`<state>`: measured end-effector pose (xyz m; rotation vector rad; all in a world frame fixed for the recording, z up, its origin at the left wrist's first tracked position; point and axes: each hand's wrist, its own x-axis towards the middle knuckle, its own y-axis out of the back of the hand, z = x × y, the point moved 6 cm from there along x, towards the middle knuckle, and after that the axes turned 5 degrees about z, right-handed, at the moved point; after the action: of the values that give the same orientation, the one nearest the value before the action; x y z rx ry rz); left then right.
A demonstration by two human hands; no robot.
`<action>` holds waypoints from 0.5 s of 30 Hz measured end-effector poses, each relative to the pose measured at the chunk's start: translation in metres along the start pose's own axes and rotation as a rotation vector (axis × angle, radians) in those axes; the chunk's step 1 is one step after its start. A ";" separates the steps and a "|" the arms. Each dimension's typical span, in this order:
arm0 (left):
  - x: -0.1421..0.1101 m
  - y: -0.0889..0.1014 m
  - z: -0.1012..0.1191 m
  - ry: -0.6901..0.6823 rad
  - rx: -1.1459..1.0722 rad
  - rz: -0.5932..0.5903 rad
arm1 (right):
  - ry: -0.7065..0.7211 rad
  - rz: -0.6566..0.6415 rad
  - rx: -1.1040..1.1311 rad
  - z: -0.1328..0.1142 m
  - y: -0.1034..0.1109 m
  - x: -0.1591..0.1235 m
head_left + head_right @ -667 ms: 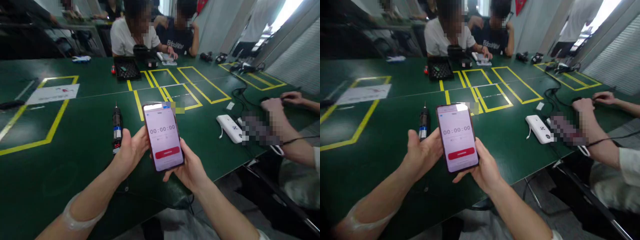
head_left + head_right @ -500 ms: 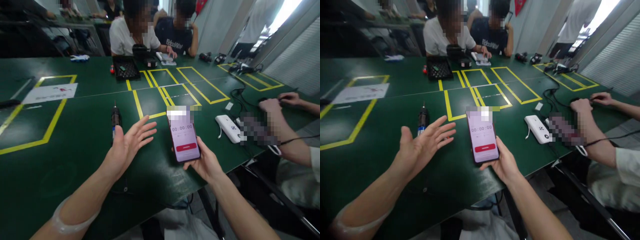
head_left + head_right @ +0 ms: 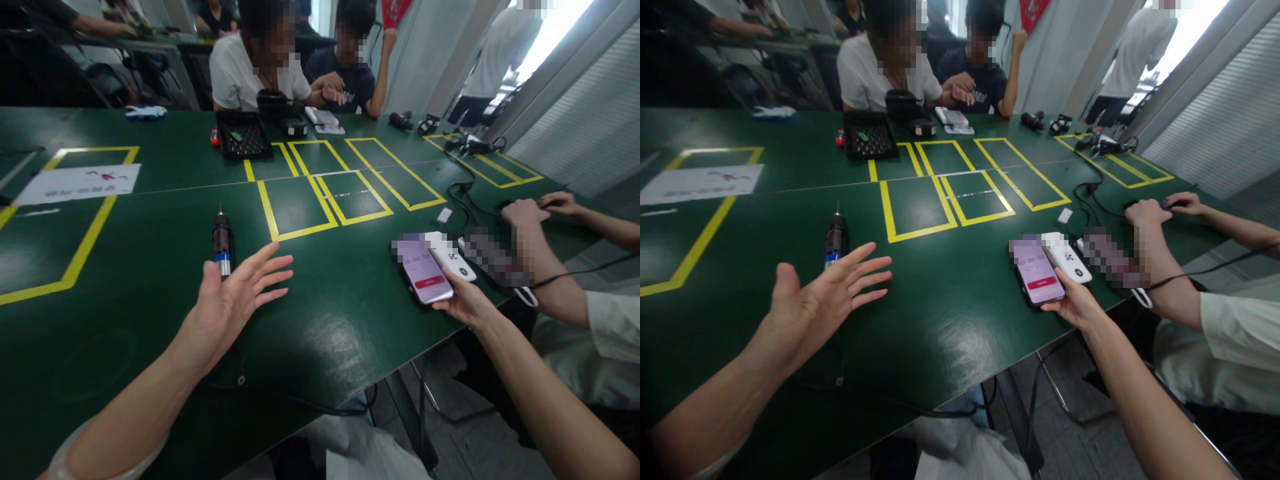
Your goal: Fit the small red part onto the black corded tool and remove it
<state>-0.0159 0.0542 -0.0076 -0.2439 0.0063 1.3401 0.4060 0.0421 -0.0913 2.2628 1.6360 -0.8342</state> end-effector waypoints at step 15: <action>-0.002 0.013 -0.010 0.025 -0.035 0.006 | 0.178 0.279 -0.357 -0.022 0.041 -0.013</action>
<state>-0.0272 0.0532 -0.0190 -0.2905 0.0040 1.3439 0.4482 0.0281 -0.0714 2.2781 1.3566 -0.2575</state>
